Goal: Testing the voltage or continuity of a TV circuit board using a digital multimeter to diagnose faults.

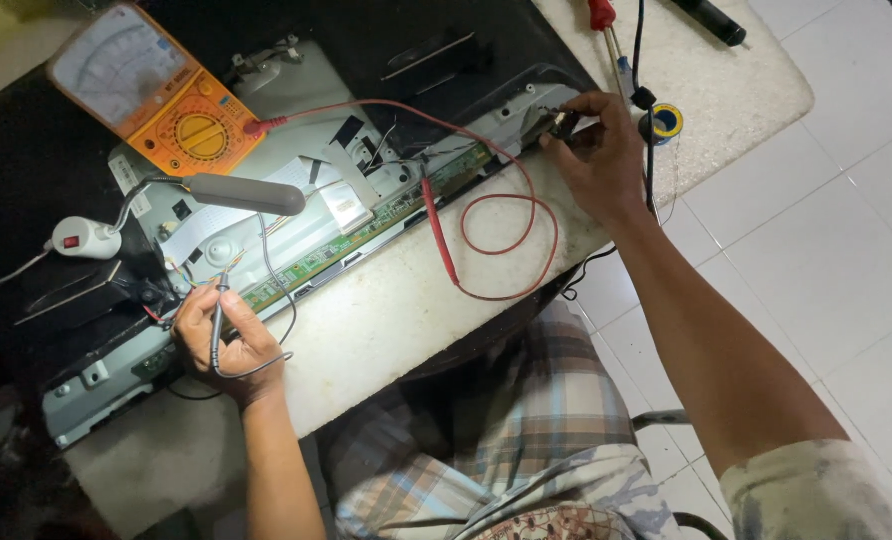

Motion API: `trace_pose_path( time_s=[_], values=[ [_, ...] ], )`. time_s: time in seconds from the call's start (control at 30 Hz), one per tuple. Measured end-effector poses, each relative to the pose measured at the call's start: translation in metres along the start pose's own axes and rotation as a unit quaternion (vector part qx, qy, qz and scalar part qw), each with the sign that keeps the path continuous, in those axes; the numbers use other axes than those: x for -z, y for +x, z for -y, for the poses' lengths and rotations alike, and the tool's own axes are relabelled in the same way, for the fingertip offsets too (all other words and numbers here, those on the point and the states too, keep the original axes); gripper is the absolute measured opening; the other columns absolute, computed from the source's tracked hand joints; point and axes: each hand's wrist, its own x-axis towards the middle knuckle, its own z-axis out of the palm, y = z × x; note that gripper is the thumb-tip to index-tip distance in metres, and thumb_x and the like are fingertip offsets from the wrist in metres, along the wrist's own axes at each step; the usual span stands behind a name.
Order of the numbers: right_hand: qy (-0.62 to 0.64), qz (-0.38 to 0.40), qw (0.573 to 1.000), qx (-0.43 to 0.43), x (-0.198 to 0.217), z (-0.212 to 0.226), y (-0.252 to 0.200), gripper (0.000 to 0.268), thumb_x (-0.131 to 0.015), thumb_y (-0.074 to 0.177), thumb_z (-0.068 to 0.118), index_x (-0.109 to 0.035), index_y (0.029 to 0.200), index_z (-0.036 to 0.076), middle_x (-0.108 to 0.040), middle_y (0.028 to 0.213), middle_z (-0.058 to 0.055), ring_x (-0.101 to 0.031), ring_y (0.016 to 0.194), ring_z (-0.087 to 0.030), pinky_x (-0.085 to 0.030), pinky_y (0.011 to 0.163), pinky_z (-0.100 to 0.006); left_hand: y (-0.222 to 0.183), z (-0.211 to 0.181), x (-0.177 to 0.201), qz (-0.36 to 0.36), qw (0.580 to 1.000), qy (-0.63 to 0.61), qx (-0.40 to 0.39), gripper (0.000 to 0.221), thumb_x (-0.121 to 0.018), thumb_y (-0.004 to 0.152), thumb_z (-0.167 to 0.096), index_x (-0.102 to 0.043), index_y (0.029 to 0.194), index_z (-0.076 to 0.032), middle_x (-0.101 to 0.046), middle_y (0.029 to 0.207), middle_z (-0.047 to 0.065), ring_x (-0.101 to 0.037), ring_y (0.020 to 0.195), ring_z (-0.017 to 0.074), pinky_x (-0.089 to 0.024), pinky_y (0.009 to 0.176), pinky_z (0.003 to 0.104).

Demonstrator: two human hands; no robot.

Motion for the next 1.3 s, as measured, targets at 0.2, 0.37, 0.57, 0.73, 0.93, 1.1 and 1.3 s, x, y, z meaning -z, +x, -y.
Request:
trace_pose_path(
  time_s=[0.2, 0.37, 0.57, 0.73, 0.93, 1.1, 1.3],
  values=[
    [-0.011, 0.002, 1.0, 0.019, 0.001, -0.002, 0.0, 0.033, -0.081, 0.094, 0.007, -0.059, 0.118, 0.006, -0.059, 0.112, -0.01, -0.06, 0.091, -0.016, -0.055, 0.076, -0.027, -0.001, -0.001, 0.002, 0.013, 1.0, 0.009, 0.007, 0.013, -0.055, 0.109, -0.001, -0.057, 0.107, 0.012, -0.062, 0.105, 0.026, -0.063, 0.099, 0.0414, -0.052, 0.095, 0.049],
    [-0.009, 0.001, 1.0, 0.003, 0.0, -0.002, 0.0, 0.034, -0.082, 0.092, 0.005, -0.059, 0.117, 0.006, -0.058, 0.111, -0.01, -0.059, 0.082, -0.014, -0.055, 0.072, -0.025, 0.0, -0.002, 0.003, 0.012, 1.0, 0.02, 0.015, 0.013, -0.057, 0.108, -0.001, -0.058, 0.107, 0.011, -0.063, 0.105, 0.026, -0.063, 0.099, 0.0423, -0.052, 0.096, 0.049],
    [-0.007, 0.0, 1.0, 0.009, 0.0, -0.004, 0.0, 0.035, -0.082, 0.092, 0.004, -0.058, 0.118, 0.007, -0.06, 0.112, -0.009, -0.058, 0.084, -0.014, -0.053, 0.073, -0.025, 0.0, -0.001, 0.0, 0.006, 1.0, 0.01, 0.009, 0.014, -0.056, 0.109, -0.002, -0.058, 0.107, 0.011, -0.063, 0.105, 0.026, -0.063, 0.099, 0.0415, -0.053, 0.094, 0.049],
    [-0.032, 0.002, 0.999, 0.021, 0.001, -0.003, 0.0, 0.035, -0.082, 0.093, 0.004, -0.057, 0.117, 0.007, -0.061, 0.11, -0.009, -0.056, 0.078, -0.014, -0.051, 0.068, -0.026, -0.001, -0.001, 0.002, 0.008, 1.0, 0.012, 0.015, 0.013, -0.057, 0.108, -0.002, -0.058, 0.107, 0.011, -0.063, 0.105, 0.026, -0.064, 0.1, 0.0422, -0.053, 0.095, 0.049],
    [-0.014, -0.001, 1.0, 0.024, -0.001, 0.0, 0.0, 0.033, -0.081, 0.093, 0.004, -0.059, 0.117, 0.007, -0.058, 0.111, -0.009, -0.059, 0.084, -0.016, -0.054, 0.073, -0.027, -0.001, 0.001, 0.0, 0.0, 1.0, -0.01, 0.012, 0.015, -0.055, 0.109, -0.003, -0.057, 0.106, 0.011, -0.062, 0.104, 0.025, -0.062, 0.098, 0.0402, -0.053, 0.094, 0.049],
    [0.102, -0.009, 0.995, 0.007, -0.003, 0.006, -0.001, 0.026, -0.053, 0.114, 0.026, -0.051, 0.128, 0.004, -0.055, 0.085, -0.008, -0.052, 0.065, -0.013, -0.044, 0.056, -0.026, 0.001, -0.003, 0.002, 0.005, 1.0, 0.01, 0.01, 0.014, -0.057, 0.108, -0.002, -0.058, 0.106, 0.011, -0.064, 0.105, 0.027, -0.063, 0.099, 0.0426, -0.053, 0.095, 0.049],
    [0.1, -0.024, 0.995, 0.007, 0.0, -0.005, -0.003, 0.019, -0.049, 0.107, 0.015, -0.058, 0.122, 0.007, -0.061, 0.107, -0.007, -0.057, 0.092, -0.018, -0.047, 0.077, -0.031, -0.002, 0.002, 0.001, 0.006, 1.0, 0.006, 0.011, 0.013, -0.057, 0.108, -0.002, -0.058, 0.107, 0.011, -0.063, 0.106, 0.026, -0.064, 0.101, 0.0421, -0.053, 0.096, 0.049]
  ],
)
